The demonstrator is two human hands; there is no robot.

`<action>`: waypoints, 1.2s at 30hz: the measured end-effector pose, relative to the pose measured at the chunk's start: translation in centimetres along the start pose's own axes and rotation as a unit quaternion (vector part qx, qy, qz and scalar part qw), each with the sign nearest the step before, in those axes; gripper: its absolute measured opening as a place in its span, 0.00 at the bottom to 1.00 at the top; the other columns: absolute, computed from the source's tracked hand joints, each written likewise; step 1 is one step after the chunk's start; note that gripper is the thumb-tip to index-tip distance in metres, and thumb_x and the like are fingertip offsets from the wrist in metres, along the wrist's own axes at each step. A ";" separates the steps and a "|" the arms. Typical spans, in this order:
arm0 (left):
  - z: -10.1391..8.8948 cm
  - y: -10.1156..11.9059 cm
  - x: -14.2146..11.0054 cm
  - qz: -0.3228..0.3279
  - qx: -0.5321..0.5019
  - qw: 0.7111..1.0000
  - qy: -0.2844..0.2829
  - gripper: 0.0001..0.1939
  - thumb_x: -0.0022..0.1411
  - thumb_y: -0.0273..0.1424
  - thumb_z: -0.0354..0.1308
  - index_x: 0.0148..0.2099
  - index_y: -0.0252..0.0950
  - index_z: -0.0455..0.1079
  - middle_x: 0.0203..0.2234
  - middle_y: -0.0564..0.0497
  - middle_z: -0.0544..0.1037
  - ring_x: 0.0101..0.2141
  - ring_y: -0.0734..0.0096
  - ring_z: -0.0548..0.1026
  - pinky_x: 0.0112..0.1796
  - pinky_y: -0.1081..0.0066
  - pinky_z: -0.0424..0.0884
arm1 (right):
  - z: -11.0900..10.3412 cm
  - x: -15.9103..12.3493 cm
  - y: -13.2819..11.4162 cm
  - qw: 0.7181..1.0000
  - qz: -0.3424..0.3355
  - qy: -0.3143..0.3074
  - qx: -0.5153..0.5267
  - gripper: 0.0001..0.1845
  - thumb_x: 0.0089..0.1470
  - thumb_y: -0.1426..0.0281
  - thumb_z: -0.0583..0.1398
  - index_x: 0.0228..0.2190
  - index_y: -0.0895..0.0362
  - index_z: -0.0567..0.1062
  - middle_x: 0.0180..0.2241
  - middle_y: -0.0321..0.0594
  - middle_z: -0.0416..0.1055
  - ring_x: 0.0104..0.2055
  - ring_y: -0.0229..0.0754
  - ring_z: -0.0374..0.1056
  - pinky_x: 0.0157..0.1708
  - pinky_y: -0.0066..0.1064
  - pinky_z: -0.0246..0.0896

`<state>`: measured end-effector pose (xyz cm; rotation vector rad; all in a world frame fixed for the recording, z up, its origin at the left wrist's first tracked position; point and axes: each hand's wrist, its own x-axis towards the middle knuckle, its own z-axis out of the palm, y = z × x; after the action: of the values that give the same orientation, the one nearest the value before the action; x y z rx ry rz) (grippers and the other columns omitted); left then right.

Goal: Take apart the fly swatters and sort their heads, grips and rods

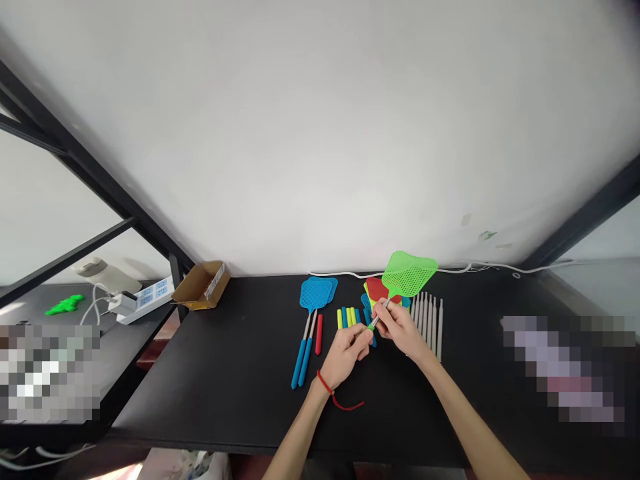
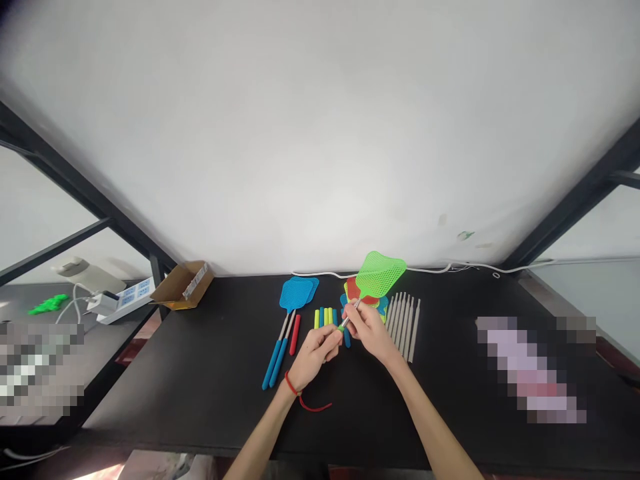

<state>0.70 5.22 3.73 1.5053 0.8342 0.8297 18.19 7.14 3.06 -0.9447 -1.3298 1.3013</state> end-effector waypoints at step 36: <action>0.5 -0.3 0.1 0.043 0.132 0.988 0.065 0.20 0.73 0.45 0.47 0.32 0.37 0.64 0.19 0.57 0.63 0.21 0.76 0.60 0.26 0.73 0.54 | 1.1 0.2 0.7 0.998 0.038 0.025 -0.033 0.24 0.63 0.47 0.55 0.28 0.54 0.68 0.14 0.28 0.54 0.15 0.33 0.48 0.15 0.27 0.43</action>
<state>1.19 5.11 3.40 1.7436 1.0138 0.9157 16.99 7.25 2.45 -1.0762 -1.3159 1.2902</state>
